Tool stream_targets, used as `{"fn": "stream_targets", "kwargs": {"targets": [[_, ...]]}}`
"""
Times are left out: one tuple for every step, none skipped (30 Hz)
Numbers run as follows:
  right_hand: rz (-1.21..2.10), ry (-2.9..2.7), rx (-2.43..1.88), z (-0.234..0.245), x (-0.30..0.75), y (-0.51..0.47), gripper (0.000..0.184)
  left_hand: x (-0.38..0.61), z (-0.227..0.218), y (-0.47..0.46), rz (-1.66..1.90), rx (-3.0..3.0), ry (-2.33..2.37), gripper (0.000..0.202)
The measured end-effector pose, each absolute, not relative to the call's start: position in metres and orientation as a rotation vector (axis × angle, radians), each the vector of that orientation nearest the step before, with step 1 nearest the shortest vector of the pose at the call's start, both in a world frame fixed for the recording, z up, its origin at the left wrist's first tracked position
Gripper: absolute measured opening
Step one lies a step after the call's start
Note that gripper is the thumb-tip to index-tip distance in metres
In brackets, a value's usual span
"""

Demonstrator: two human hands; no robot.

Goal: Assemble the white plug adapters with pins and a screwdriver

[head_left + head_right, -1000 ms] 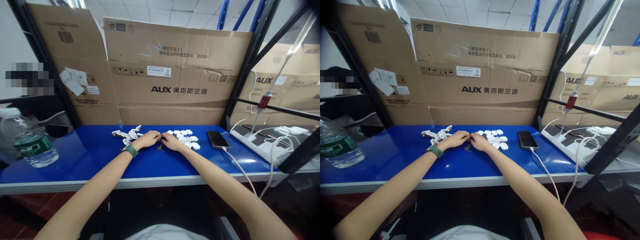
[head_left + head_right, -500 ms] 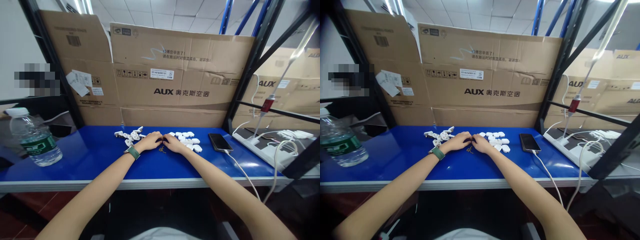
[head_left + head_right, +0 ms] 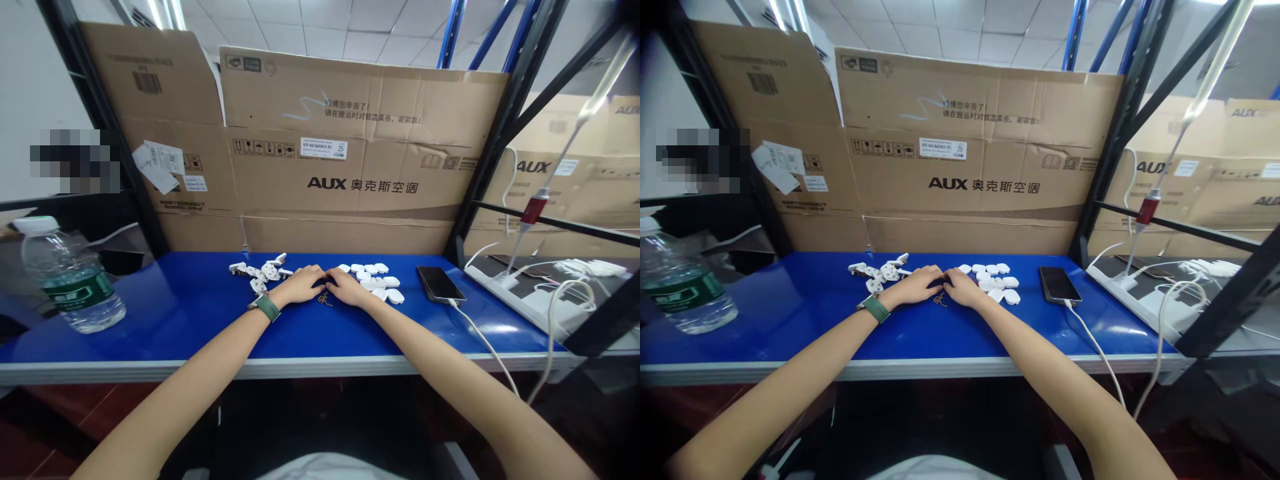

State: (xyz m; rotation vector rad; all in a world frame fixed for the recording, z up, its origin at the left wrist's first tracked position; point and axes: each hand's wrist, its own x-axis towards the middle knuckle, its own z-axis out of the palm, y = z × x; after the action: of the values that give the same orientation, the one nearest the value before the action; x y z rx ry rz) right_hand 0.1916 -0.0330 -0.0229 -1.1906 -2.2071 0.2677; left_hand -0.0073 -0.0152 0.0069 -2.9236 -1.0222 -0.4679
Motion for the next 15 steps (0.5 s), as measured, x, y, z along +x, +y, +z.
{"fn": "stream_targets", "kwargs": {"targets": [[0.267,-2.21,-1.191,-0.0229,0.1916,-0.033,0.017,-0.0073,0.0064,-0.0146,-0.471,-2.923,-1.017,0.029],[0.266,-2.211,-1.193,-0.0228,0.1916,-0.0333,0.016,-0.0073,0.0059,-0.0141,-0.472,-2.921,-1.012,0.029],[0.265,-2.212,-1.195,-0.0226,0.1915,-0.0336,0.016,-0.0074,0.0054,-0.0136,-0.474,-2.918,-1.008,0.029],[0.263,-2.214,-1.2,-0.0223,0.1915,-0.034,0.016,-0.0075,0.005,-0.0132,-0.472,-2.917,-1.006,0.029],[0.26,-2.215,-1.205,-0.0219,0.1915,-0.0344,0.016,-0.0075,0.0047,-0.0129,-0.471,-2.916,-1.005,0.029],[0.259,-2.216,-1.209,-0.0215,0.1914,-0.0348,0.016,-0.0076,0.0045,-0.0127,-0.469,-2.917,-1.005,0.029],[0.259,-2.219,-1.21,-0.0212,0.1913,-0.0351,0.017,-0.0077,0.0043,-0.0125,-0.466,-2.917,-1.005,0.03],[0.26,-2.222,-1.211,-0.0209,0.1912,-0.0354,0.017,-0.0078,0.0043,-0.0125,-0.463,-2.918,-1.005,0.03],[0.262,-2.225,-1.211,-0.0206,0.1911,-0.0355,0.017,-0.0079,0.0043,-0.0124,-0.462,-2.918,-1.006,0.03],[0.263,-2.227,-1.21,-0.0204,0.191,-0.0356,0.017,-0.008,0.0043,-0.0124,-0.462,-2.918,-1.006,0.03],[0.264,-2.229,-1.21,-0.0202,0.1909,-0.0356,0.017,-0.008,0.0043,-0.0123,-0.463,-2.918,-1.005,0.03],[0.263,-2.229,-1.212,-0.0202,0.1909,-0.0357,0.017,-0.008,0.0043,-0.0123,-0.464,-2.918,-1.004,0.03],[0.26,-2.228,-1.214,-0.0201,0.1909,-0.0358,0.016,-0.008,0.0042,-0.0121,-0.464,-2.919,-1.004,0.03],[0.257,-2.226,-1.215,-0.0202,0.1909,-0.0358,0.016,-0.008,0.0042,-0.012,-0.465,-2.919,-1.003,0.03],[0.255,-2.225,-1.216,-0.0202,0.1909,-0.0359,0.015,-0.0079,0.0042,-0.0119,-0.462,-2.919,-1.001,0.03]]}}
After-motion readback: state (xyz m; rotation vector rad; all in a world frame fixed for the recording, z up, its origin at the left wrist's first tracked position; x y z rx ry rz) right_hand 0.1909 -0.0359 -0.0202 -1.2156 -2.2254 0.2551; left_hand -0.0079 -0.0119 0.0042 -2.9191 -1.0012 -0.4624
